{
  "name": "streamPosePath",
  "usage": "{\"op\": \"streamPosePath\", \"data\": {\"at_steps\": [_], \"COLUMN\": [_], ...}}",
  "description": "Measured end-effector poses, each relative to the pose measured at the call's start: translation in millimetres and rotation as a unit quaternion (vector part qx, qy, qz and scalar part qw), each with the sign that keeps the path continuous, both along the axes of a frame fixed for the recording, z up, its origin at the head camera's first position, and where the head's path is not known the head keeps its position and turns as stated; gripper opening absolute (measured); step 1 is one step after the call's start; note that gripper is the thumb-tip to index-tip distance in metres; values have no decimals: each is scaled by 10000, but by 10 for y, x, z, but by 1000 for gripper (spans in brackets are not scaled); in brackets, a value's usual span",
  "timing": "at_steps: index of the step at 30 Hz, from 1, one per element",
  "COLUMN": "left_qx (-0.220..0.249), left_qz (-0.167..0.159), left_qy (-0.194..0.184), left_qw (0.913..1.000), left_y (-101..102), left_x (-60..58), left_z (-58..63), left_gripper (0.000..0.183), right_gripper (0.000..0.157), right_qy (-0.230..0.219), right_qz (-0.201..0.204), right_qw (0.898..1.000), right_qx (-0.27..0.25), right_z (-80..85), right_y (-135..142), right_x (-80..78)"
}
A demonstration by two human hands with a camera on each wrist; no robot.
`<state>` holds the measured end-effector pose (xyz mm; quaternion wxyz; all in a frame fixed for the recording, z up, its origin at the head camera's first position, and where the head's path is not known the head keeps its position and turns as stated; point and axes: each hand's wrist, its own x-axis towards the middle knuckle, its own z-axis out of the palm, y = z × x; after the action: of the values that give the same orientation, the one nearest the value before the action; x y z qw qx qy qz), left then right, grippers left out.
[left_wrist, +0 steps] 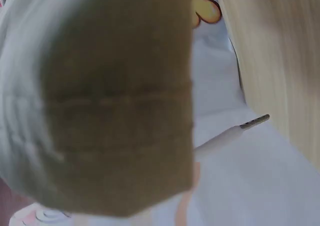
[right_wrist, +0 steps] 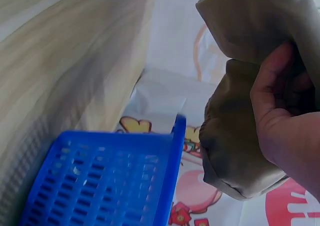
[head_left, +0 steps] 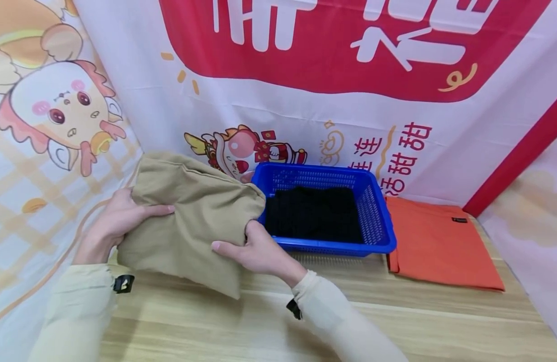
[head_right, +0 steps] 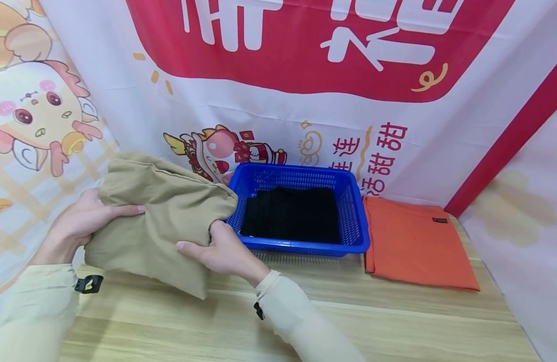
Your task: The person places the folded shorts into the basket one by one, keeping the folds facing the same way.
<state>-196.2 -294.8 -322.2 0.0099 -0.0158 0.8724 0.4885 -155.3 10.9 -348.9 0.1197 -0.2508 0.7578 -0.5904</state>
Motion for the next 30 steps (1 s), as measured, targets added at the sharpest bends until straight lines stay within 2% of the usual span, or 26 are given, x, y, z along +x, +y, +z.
{"op": "streamPosePath", "data": {"at_steps": [12, 17, 21, 25, 28, 30], "left_qx": [1026, 1311, 1578, 1844, 2042, 2168], "left_qz": [-370, -723, -888, -1038, -1318, -1535], "left_qy": [359, 654, 756, 750, 794, 854], "left_qw": [9934, 9866, 9806, 9745, 9668, 9603], "left_y": [444, 621, 766, 915, 1017, 1080], "left_x": [16, 21, 18, 12, -5, -12], "left_z": [83, 108, 112, 117, 119, 122], "left_gripper": [52, 52, 55, 61, 64, 65], "right_gripper": [33, 36, 39, 36, 32, 32], "right_qy": [36, -357, -917, -1456, -1766, -1863], "right_qz": [-499, -798, -939, -1025, -1011, -941], "right_qw": [9980, 9931, 9819, 9638, 9507, 9466], "right_qx": [-389, -782, -1366, -1982, -2340, -2457], "right_z": [37, 74, 94, 121, 144, 157], "right_y": [514, 755, 925, 1091, 1223, 1311], "right_x": [10, -5, -40, -81, -109, -127]}}
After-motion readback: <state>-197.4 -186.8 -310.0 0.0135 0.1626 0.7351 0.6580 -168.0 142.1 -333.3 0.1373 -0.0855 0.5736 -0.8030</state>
